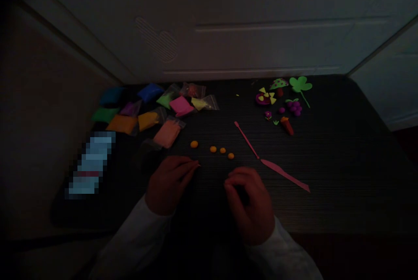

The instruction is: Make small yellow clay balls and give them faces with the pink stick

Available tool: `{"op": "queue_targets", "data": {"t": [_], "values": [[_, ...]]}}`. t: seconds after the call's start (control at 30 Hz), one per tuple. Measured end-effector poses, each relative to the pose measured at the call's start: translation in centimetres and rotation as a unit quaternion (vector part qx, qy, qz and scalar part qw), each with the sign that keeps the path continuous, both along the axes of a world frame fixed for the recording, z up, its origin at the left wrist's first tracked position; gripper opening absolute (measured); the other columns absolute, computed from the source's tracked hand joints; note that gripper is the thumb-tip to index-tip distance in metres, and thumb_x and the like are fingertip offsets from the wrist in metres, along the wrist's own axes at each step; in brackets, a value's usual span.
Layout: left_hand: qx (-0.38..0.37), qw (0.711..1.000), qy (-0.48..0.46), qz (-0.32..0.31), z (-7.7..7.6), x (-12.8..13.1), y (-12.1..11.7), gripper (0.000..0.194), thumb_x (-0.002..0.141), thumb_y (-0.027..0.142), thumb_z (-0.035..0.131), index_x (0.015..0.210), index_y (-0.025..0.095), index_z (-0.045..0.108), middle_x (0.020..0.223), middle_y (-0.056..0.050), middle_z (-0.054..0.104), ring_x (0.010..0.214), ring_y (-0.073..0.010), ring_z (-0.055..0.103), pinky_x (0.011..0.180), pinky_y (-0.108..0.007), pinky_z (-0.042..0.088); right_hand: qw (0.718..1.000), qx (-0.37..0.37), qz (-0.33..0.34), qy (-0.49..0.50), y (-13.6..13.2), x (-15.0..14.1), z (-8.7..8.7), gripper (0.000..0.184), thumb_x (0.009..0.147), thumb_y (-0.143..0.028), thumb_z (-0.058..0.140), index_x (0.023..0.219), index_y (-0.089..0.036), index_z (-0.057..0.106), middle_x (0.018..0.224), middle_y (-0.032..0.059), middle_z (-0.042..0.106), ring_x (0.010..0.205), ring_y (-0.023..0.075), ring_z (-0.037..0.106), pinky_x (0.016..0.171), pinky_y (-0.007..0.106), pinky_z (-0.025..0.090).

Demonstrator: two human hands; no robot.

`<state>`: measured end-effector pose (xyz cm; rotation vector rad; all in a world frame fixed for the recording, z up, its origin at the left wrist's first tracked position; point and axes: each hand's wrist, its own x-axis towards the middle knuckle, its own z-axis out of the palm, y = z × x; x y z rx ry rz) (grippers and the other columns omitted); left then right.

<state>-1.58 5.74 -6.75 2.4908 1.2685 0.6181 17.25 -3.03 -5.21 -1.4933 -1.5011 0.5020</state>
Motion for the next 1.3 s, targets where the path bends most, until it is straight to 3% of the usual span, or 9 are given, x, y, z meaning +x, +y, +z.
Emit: {"op": "queue_targets", "data": {"t": [0.23, 0.63, 0.7, 0.83, 0.97, 1.13, 1.2, 1.3], "values": [[0.028, 0.999, 0.018, 0.009, -0.2, 0.4, 0.0, 0.015, 0.082, 0.02, 0.05, 0.085, 0.018, 0.065, 0.082, -0.005, 0.064, 0.078, -0.017, 0.056, 0.07, -0.031, 0.048, 1.0, -0.014, 0.004, 0.022, -0.1, 0.0, -0.3, 0.014, 0.08, -0.011, 0.05, 0.088, -0.022, 0.052, 0.091, 0.0025, 0.053, 0.085, 0.0114, 0.051, 0.072, 0.024, 0.042], [0.063, 0.998, -0.002, -0.005, 0.2, -0.4, 0.2, 0.007, 0.08, 0.02, 0.054, 0.079, 0.015, 0.06, 0.076, -0.004, 0.064, 0.075, -0.0171, 0.057, 0.071, -0.033, 0.048, 0.988, -0.018, 0.007, 0.152, -0.4, 0.0, -0.3, 0.016, 0.08, -0.01, 0.05, 0.089, -0.023, 0.054, 0.089, -0.0001, 0.052, 0.085, 0.0102, 0.049, 0.072, 0.023, 0.038], [0.061, 0.998, -0.002, -0.008, 0.1, -0.6, 0.3, 0.007, 0.079, 0.021, 0.055, 0.078, 0.016, 0.06, 0.074, -0.004, 0.064, 0.073, -0.0175, 0.057, 0.07, -0.033, 0.048, 0.966, -0.03, 0.011, 0.256, -0.3, -0.1, -0.3, 0.016, 0.079, -0.009, 0.052, 0.086, -0.023, 0.057, 0.087, 0.0, 0.053, 0.084, 0.0107, 0.048, 0.072, 0.024, 0.037], [0.06, 0.998, -0.002, -0.005, -0.2, -0.7, 0.5, 0.006, 0.078, 0.021, 0.056, 0.077, 0.016, 0.06, 0.074, -0.004, 0.064, 0.073, -0.0175, 0.057, 0.068, -0.033, 0.047, 0.879, -0.055, 0.02, 0.474, 0.2, -0.6, -0.3, 0.004, 0.078, -0.02, 0.057, 0.076, -0.023, 0.059, 0.074, -0.0011, 0.054, 0.073, 0.011, 0.048, 0.066, 0.026, 0.036], [0.051, 0.999, -0.001, 0.01, -0.2, -0.8, 0.6, 0.007, 0.077, 0.023, 0.057, 0.076, 0.017, 0.06, 0.074, -0.003, 0.064, 0.074, -0.0174, 0.057, 0.068, -0.032, 0.047, 0.822, -0.075, 0.043, 0.563, 0.8, -0.9, 0.0, 0.016, 0.072, -0.036, 0.061, 0.066, -0.023, 0.053, 0.064, -0.003, 0.051, 0.056, 0.0095, 0.042, 0.054, 0.026, 0.035], [0.037, 0.999, -0.002, 0.021, -0.2, -0.7, 0.5, 0.007, 0.077, 0.024, 0.058, 0.076, 0.018, 0.061, 0.073, -0.003, 0.064, 0.074, -0.0177, 0.058, 0.069, -0.033, 0.047, 0.704, -0.096, 0.055, 0.701, 0.6, -0.9, 0.1, 0.015, 0.065, -0.025, 0.067, 0.065, -0.02, 0.053, 0.067, -0.0027, 0.052, 0.056, 0.0068, 0.041, 0.054, 0.023, 0.036], [0.034, 0.999, -0.004, 0.023, -0.1, -0.7, 0.4, 0.007, 0.076, 0.024, 0.058, 0.076, 0.018, 0.061, 0.073, -0.003, 0.064, 0.074, -0.0181, 0.058, 0.069, -0.033, 0.047, 0.693, -0.09, 0.057, 0.713, 0.5, -0.9, 0.1, 0.014, 0.066, -0.023, 0.066, 0.065, -0.02, 0.053, 0.066, -0.0031, 0.05, 0.055, 0.0066, 0.039, 0.053, 0.022, 0.036], [0.033, 0.999, -0.008, 0.024, -0.1, -0.7, 0.4, 0.007, 0.075, 0.023, 0.059, 0.076, 0.017, 0.062, 0.074, -0.004, 0.064, 0.075, -0.0184, 0.057, 0.07, -0.033, 0.047, 0.698, -0.085, 0.054, 0.71, 0.6, -0.9, 0.2, 0.015, 0.066, -0.022, 0.066, 0.064, -0.02, 0.051, 0.064, -0.0034, 0.046, 0.056, 0.0073, 0.039, 0.052, 0.022, 0.035]]}}
